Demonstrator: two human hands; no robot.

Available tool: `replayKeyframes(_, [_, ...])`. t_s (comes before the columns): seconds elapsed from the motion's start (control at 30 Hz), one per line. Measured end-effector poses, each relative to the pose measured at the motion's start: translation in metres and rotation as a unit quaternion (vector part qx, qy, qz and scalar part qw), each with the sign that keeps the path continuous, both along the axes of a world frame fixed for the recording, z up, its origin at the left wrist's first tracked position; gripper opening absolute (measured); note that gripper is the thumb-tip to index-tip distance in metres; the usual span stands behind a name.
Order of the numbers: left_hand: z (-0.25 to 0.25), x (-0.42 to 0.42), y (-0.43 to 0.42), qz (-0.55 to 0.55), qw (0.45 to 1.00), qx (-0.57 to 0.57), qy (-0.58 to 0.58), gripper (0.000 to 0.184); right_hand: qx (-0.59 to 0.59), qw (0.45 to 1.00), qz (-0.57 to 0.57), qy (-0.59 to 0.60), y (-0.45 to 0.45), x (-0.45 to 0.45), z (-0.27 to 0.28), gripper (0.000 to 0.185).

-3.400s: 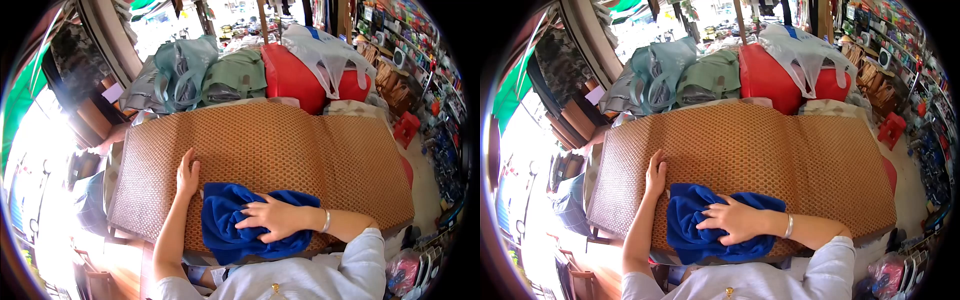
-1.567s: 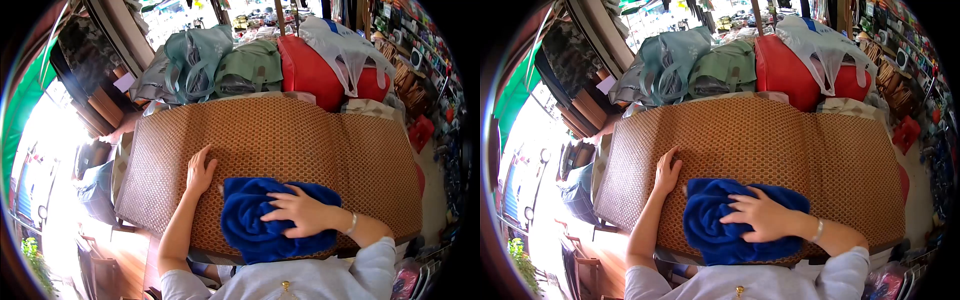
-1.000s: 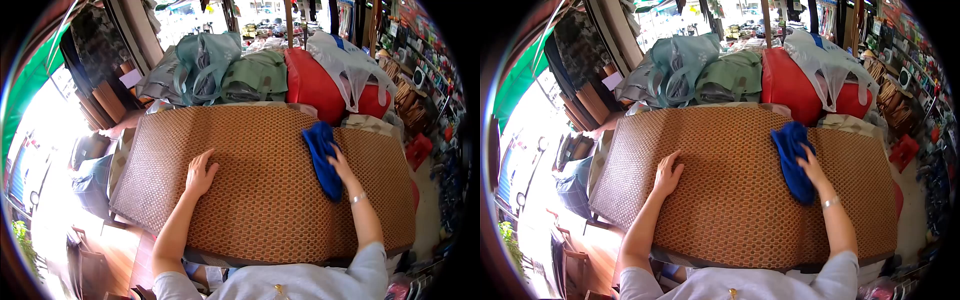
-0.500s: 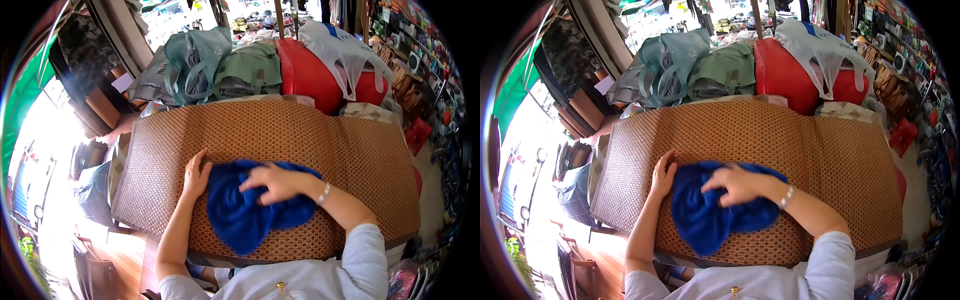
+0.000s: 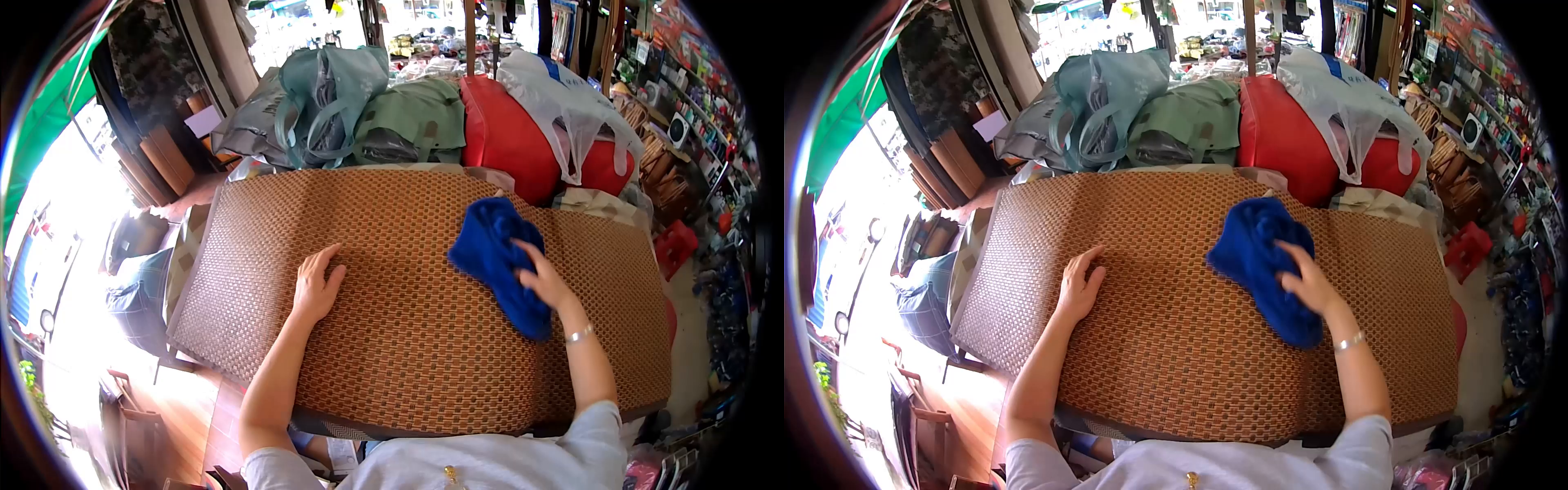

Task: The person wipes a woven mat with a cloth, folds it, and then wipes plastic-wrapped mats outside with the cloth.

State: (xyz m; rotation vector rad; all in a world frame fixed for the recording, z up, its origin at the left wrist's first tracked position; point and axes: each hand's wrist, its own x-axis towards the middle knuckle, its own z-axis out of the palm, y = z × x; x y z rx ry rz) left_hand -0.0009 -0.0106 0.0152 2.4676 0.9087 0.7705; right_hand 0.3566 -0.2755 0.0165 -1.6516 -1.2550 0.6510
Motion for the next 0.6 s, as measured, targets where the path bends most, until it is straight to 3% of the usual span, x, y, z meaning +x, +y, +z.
replayKeyframes(0.07, [0.004, 0.003, -0.001, -0.009, 1.0, 0.012, 0.009, 0.045, -0.032, 0.988, 0.044, -0.141, -0.03, -0.04, 0.019, 0.069])
replayKeyframes(0.1, [0.005, 0.004, -0.001, -0.015, 0.999, 0.03, 0.014, 0.045, 0.016, 0.979, 0.107, -0.173, -0.036, -0.059, 0.029, 0.069])
replayKeyframes(0.13, [0.004, 0.005, -0.002, -0.013, 0.999, 0.038, 0.014, 0.044, -0.007, 0.968, 0.144, -0.206, -0.04, -0.079, 0.036, 0.067])
replayKeyframes(0.23, [0.003, 0.004, 0.0, -0.013, 1.0, 0.021, 0.004, 0.044, -0.018, 0.915, 0.334, -0.224, -0.017, -0.127, 0.061, 0.063])
replayKeyframes(0.37, [-0.001, -0.001, 0.004, -0.023, 0.999, 0.005, -0.028, 0.043, 0.025, 0.886, 0.422, -0.191, 0.052, -0.144, 0.044, 0.058])
replayKeyframes(0.5, [0.005, -0.001, -0.001, -0.022, 0.999, -0.014, -0.044, 0.043, 0.043, 0.934, 0.292, -0.2, 0.128, -0.098, 0.034, 0.053])
replayKeyframes(0.6, [0.004, -0.001, -0.003, -0.013, 1.0, 0.003, -0.02, 0.045, 0.072, 0.969, 0.086, -0.221, 0.151, -0.035, 0.018, 0.052])
